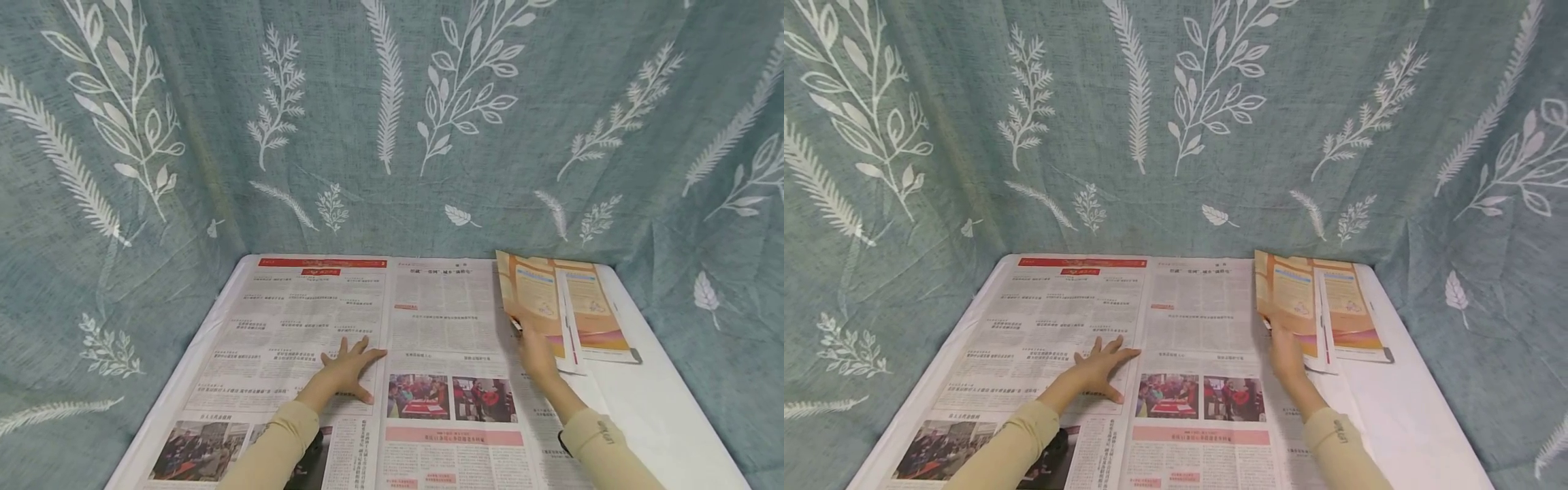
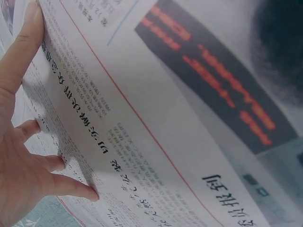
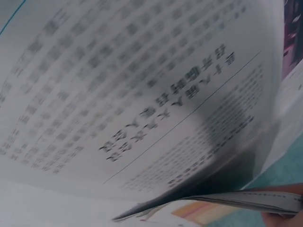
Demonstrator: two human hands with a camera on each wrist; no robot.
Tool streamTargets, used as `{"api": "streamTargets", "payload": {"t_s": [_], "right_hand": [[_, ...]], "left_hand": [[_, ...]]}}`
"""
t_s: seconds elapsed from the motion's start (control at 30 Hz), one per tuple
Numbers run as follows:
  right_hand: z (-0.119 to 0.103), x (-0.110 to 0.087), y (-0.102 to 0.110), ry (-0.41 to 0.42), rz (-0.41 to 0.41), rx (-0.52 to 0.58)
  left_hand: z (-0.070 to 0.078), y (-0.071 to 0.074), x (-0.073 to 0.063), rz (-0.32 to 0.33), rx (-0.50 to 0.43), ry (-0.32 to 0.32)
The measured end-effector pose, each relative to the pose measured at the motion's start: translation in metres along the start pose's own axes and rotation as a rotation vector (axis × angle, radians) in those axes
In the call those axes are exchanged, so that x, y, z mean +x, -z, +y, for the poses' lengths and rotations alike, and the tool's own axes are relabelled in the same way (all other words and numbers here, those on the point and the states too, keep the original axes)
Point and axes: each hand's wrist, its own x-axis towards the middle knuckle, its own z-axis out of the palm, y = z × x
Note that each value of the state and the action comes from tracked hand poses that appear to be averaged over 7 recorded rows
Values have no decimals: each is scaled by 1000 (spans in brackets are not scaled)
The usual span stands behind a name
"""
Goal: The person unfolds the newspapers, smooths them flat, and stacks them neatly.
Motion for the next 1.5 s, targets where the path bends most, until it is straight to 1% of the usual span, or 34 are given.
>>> {"api": "streamTargets", "payload": {"t_s": [0.17, 0.23, 0.4, 0.5, 0.57, 0.7, 0.8, 0.87, 1.0, 1.07, 1.1, 1.23, 1.3, 1.37, 1.5], "right_hand": [[-12, -1, -10, 61, -32, -34], [-17, -1, -13, 103, -31, -49], [-28, -2, -21, 186, -11, -37], [-34, -3, -24, 202, -7, -37], [-39, -3, -27, 198, -19, -37], [-54, -1, -34, 212, -49, -21], [-68, -1, -40, 240, -84, 3], [-77, -1, -45, 269, -128, 27], [-94, -5, -53, 329, -275, 70], [-100, -8, -58, 375, -339, 57], [-102, -9, -60, 403, -358, 36], [-109, -18, -66, 529, -384, -48], [-113, -22, -68, 566, -388, -80], [-115, -24, -69, 584, -395, -105], [-120, -26, -70, 577, -433, -131]], "left_hand": [[1, 3, -2, 1, 0, 9], [1, 4, -2, 1, 4, 12], [0, 2, -2, 1, 3, 13], [-1, -1, -2, -2, -3, 3], [-2, -3, -2, -4, -4, -5], [-2, -4, -2, -9, 2, 10], [-3, -4, -2, -16, 4, 26], [-3, -4, -2, -17, 9, 27], [-4, -3, -1, -17, 18, 36], [-4, -2, -1, -15, 23, 42], [-4, -2, -1, -17, 23, 46], [-2, -2, -2, -21, 29, 44], [-1, -3, -2, -23, 29, 46], [0, -4, -2, -22, 33, 47], [2, -6, -4, -25, 30, 52]]}}
